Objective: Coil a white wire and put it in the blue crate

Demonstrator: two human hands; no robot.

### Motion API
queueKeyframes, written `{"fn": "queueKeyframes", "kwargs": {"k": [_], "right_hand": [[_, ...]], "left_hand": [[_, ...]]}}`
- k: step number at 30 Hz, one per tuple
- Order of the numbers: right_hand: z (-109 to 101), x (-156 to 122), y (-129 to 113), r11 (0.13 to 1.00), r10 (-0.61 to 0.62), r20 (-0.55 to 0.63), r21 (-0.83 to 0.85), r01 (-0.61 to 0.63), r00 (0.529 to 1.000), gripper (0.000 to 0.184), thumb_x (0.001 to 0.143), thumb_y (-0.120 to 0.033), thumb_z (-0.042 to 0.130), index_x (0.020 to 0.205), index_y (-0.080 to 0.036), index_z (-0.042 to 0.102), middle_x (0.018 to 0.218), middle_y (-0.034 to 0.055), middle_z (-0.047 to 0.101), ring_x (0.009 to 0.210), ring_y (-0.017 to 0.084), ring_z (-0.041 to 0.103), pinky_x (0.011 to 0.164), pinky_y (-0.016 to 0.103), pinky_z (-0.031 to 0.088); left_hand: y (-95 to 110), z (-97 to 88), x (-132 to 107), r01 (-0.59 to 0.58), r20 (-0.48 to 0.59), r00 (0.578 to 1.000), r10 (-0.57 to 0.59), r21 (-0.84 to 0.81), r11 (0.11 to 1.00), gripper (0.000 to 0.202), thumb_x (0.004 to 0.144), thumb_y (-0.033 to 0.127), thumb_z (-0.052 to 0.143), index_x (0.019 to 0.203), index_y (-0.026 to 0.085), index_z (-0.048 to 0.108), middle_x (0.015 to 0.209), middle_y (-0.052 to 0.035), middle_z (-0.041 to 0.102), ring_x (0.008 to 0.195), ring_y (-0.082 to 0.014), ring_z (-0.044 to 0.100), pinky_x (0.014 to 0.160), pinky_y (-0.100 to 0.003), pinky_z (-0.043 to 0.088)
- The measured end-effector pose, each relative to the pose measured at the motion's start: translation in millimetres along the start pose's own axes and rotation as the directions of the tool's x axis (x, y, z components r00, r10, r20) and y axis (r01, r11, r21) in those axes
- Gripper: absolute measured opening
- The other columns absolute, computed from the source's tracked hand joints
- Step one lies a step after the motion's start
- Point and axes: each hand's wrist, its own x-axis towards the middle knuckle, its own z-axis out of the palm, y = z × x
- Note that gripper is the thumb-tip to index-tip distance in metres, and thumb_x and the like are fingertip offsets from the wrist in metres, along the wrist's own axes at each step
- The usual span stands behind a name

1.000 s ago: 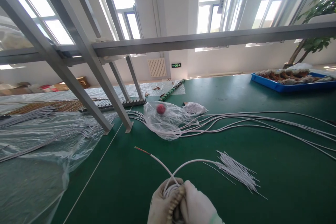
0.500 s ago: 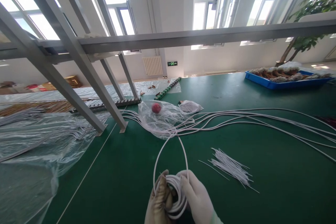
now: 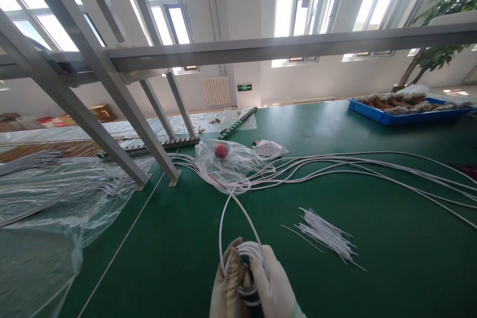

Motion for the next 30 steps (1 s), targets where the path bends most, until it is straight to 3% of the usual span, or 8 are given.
{"fn": "queueKeyframes", "kwargs": {"k": [5,10,13,17,19,22,27,30], "right_hand": [[1.1,-0.4,-3.9,0.995,0.068,-0.017,0.078,-0.067,0.998,0.046,0.106,-0.058,0.038,0.117,-0.022,0.065,0.104,0.0103,0.072,0.099,0.028,0.074,0.09,0.043,0.062],[-11.2,1.9,-16.2,0.998,-0.057,0.07,-0.016,0.058,0.996,0.033,0.1,-0.047,0.053,0.11,-0.019,0.067,0.102,0.0095,0.073,0.102,0.03,0.072,0.093,0.045,0.058],[-26.3,6.1,-31.5,0.979,-0.137,0.164,-0.129,0.159,0.977,0.023,0.091,-0.034,0.063,0.107,-0.019,0.066,0.098,0.0064,0.071,0.093,0.027,0.07,0.086,0.041,0.057],[-34.4,5.9,-40.1,0.959,-0.151,0.272,-0.192,0.207,0.95,0.014,0.089,-0.027,0.062,0.1,-0.02,0.066,0.093,0.0049,0.072,0.088,0.026,0.07,0.082,0.039,0.056],[-30.6,3.0,-35.5,0.964,-0.158,0.257,-0.171,0.206,0.953,0.016,0.095,-0.033,0.056,0.101,-0.021,0.065,0.095,0.0066,0.073,0.089,0.027,0.07,0.081,0.04,0.056],[-20.8,-0.1,-23.7,0.976,-0.145,0.116,-0.144,0.161,0.983,0.026,0.102,-0.044,0.048,0.105,-0.022,0.061,0.099,0.0094,0.072,0.091,0.028,0.07,0.084,0.042,0.057],[-11.3,0.2,-15.9,0.997,-0.037,0.02,-0.071,0.039,0.999,0.035,0.103,-0.054,0.042,0.103,-0.024,0.06,0.1,0.0101,0.07,0.094,0.029,0.07,0.09,0.045,0.058],[-13.4,-0.7,-22.4,0.998,-0.046,0.093,-0.045,0.05,0.995,0.037,0.102,-0.057,0.044,0.097,-0.023,0.059,0.096,0.0085,0.068,0.089,0.027,0.069,0.086,0.043,0.059]], "left_hand": [[8.4,6.2,-11.1,-0.014,0.058,0.998,0.015,-0.022,1.0,0.043,0.096,0.03,0.065,0.138,0.024,0.06,0.108,-0.01,0.078,0.12,-0.0325,0.07,0.106,-0.047,0.055],[37.0,6.2,-14.9,-0.083,0.06,0.996,0.064,0.412,0.908,0.072,0.076,0.049,0.087,0.139,0.024,0.063,0.116,-0.0128,0.074,0.113,-0.0403,0.07,0.105,-0.057,0.052],[50.2,7.5,-16.0,-0.085,0.164,0.986,-0.013,0.577,0.813,0.087,0.07,0.058,0.09,0.144,0.023,0.06,0.133,-0.0167,0.068,0.119,-0.0418,0.066,0.104,-0.057,0.052],[55.2,11.6,-16.6,-0.029,0.274,0.946,-0.173,0.605,0.796,0.106,0.062,0.061,0.093,0.151,0.02,0.053,0.136,-0.0205,0.066,0.119,-0.0416,0.064,0.103,-0.053,0.052],[53.7,14.1,-16.4,-0.01,0.278,0.942,-0.19,0.585,0.811,0.112,0.056,0.063,0.095,0.151,0.02,0.053,0.133,-0.02,0.067,0.117,-0.0424,0.065,0.102,-0.054,0.052],[46.1,16.4,-15.7,-0.011,0.233,0.962,-0.145,0.558,0.83,0.124,0.051,0.066,0.096,0.155,0.021,0.046,0.134,-0.0204,0.065,0.118,-0.0445,0.063,0.103,-0.057,0.05],[30.9,14.3,-16.8,-0.166,0.19,0.98,0.064,0.593,0.788,0.111,0.067,0.08,0.078,0.153,0.018,0.047,0.153,-0.0216,0.052,0.134,-0.0446,0.051,0.115,-0.06,0.039],[34.8,13.1,-19.5,-0.17,0.205,0.978,0.044,0.65,0.741,0.102,0.072,0.081,0.072,0.15,0.019,0.052,0.154,-0.0213,0.051,0.138,-0.0454,0.047,0.117,-0.063,0.035]]}}
